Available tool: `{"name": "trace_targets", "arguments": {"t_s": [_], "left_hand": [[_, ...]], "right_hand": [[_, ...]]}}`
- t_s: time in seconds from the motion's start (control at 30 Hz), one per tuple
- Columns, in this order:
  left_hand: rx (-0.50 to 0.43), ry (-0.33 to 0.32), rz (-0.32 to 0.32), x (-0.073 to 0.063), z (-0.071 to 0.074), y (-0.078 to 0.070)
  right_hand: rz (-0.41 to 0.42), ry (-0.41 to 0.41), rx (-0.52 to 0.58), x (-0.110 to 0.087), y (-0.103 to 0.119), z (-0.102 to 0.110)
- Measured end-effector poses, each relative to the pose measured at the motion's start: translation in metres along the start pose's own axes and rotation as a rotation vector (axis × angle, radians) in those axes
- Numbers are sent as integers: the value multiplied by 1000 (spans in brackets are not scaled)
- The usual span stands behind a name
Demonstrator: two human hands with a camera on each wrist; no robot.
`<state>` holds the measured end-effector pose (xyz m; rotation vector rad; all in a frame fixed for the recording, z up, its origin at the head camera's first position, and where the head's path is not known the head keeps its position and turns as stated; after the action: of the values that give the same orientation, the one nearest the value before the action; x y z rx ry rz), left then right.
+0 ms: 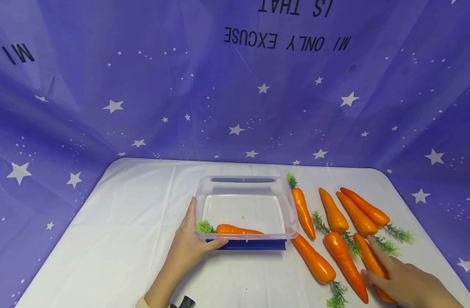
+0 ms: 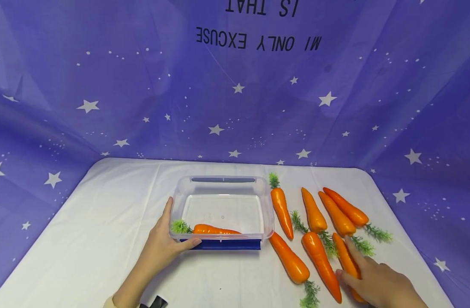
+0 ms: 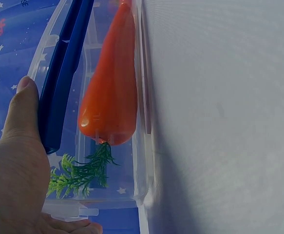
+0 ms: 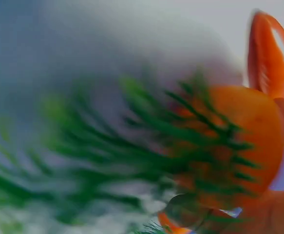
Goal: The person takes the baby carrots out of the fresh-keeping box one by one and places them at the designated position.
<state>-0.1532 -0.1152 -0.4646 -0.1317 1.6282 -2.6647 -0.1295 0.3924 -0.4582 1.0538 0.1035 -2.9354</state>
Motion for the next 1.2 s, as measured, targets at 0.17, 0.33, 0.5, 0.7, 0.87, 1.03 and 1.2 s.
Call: {"name": "trace_targets", "arguments": {"t_s": [0.17, 0.33, 0.5, 0.7, 0.87, 1.03, 1.2], "left_hand": [[1, -3, -5, 1, 0, 0], [-8, -2, -4, 1, 0, 1], [-15, -3, -6, 1, 0, 0], [-9, 1, -12, 2, 0, -1], [-2, 1, -3, 1, 0, 0], [-3, 0, 3, 1, 0, 1], [0, -6, -6, 2, 0, 1]], "right_hand": [[-43, -32, -83, -6, 5, 22], [4, -172, -158, -15, 26, 59], [138, -394, -141, -24, 68, 94], [284, -515, -71, -16, 118, 117], [440, -563, -28, 2, 158, 133], [571, -546, -37, 15, 197, 142], [680, -523, -83, 26, 229, 141]]}}
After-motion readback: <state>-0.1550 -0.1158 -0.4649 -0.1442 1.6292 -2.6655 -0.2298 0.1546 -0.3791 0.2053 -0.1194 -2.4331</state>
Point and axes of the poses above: each hand's wrist, its own x-axis towards the middle knuckle, its own z-axis out of the back of the hand, y = z × x, the point moved 3 cm from there along x, towards the middle knuckle, and after that the axes turned 11 degrees about -x, right-handed, at the moved point
